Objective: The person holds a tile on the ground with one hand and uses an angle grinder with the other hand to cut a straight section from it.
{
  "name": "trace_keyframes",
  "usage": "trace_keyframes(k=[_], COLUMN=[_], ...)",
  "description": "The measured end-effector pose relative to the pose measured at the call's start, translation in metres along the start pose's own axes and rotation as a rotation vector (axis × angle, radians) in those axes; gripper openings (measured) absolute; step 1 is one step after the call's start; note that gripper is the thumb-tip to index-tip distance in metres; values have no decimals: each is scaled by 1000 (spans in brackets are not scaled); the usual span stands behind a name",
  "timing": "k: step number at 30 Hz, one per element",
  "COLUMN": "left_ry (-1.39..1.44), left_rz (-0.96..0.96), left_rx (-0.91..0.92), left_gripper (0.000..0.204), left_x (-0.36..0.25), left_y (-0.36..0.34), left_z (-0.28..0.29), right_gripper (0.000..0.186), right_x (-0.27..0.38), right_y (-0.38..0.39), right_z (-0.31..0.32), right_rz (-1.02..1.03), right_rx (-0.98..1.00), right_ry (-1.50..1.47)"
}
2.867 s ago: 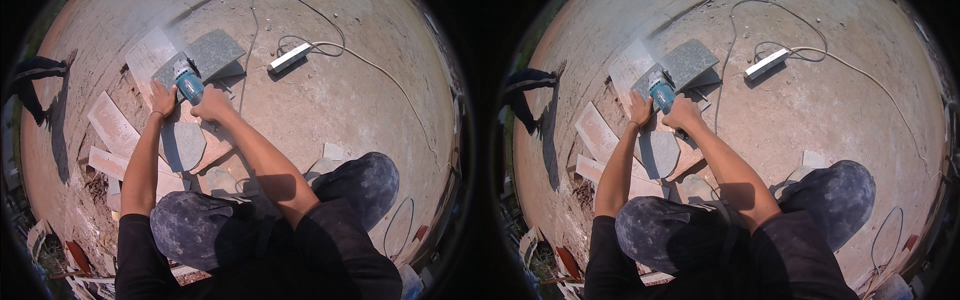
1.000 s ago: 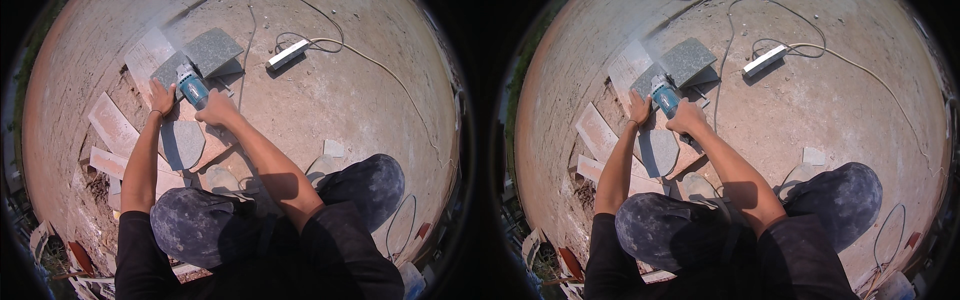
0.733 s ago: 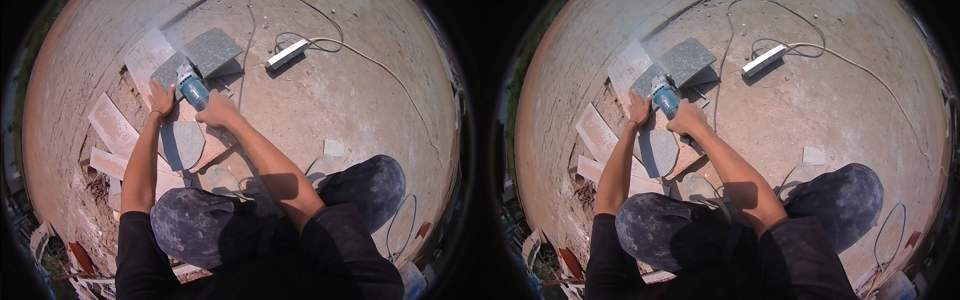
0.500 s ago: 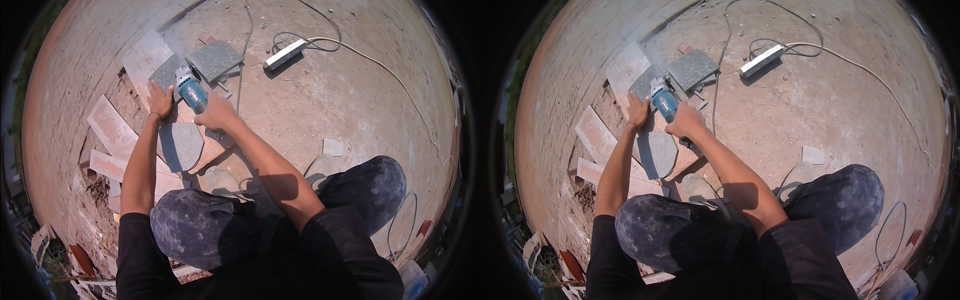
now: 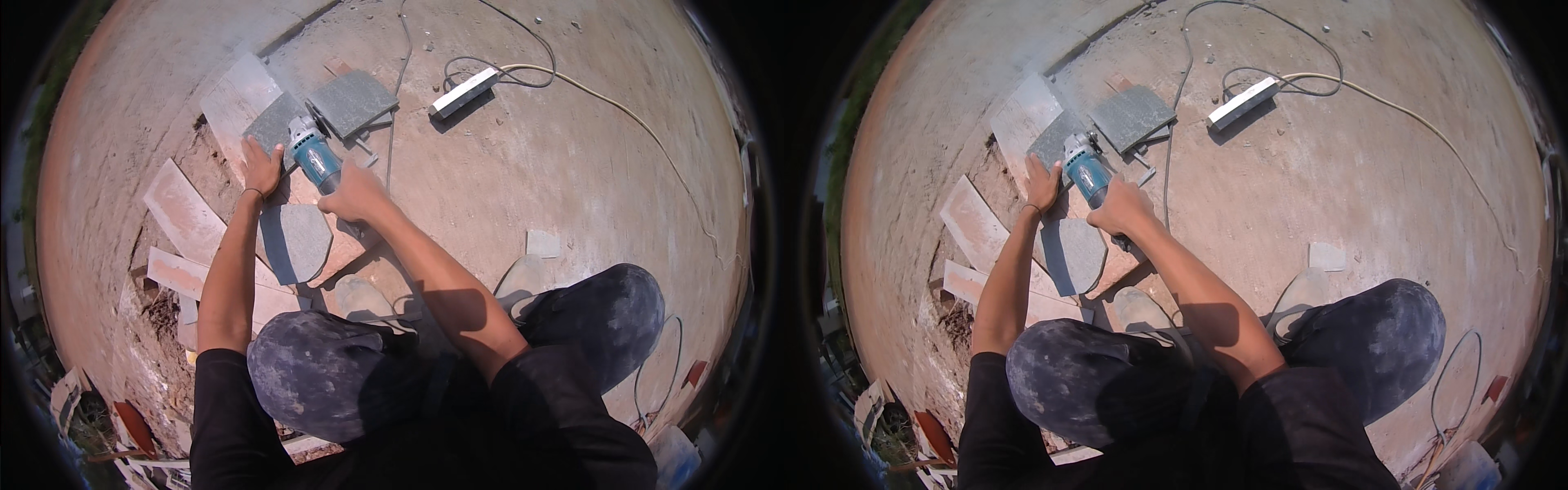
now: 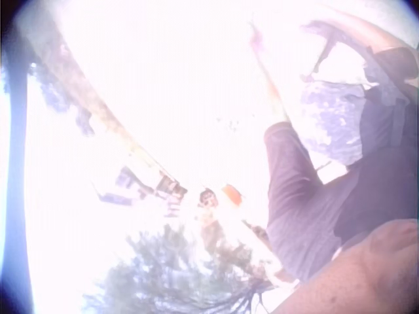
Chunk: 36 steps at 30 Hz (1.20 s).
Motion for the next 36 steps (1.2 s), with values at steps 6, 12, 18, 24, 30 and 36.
trace_keyframes(k=[6,12,18,24,30,36], left_ry=[-167,14,39,-97,-374,-74], left_rz=[167,462,554,260,-504,-119], left_rx=[-138,-80,44,25,267,90], left_gripper=[84,109,136,132,128,127], left_x=[-37,-74,-120,-101,-81,-54], left_y=[30,38,34,35,49,62], left_z=[17,27,16,6,38,38], right_gripper=[73,58,50,41,59,52], right_x=[-15,-42,-62,-73,-79,-67], right_y=[6,5,9,15,16,27], right_z=[37,93,114,124,128,133], right_rz=[-28,-28,-25,-3,-12,-5], right_rx=[-104,-187,-298,-312,-321,-290], right_ry=[-41,-180,-264,-321,-323,-374])
Point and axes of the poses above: each hand's wrist, its own y-axis away from the middle knuckle, its own z-axis out of the back of the hand, x = y × z, the point moved 6 cm from there along -y, towards the middle knuckle, and after that the axes turned 6 degrees about z, right-handed, at the moved point
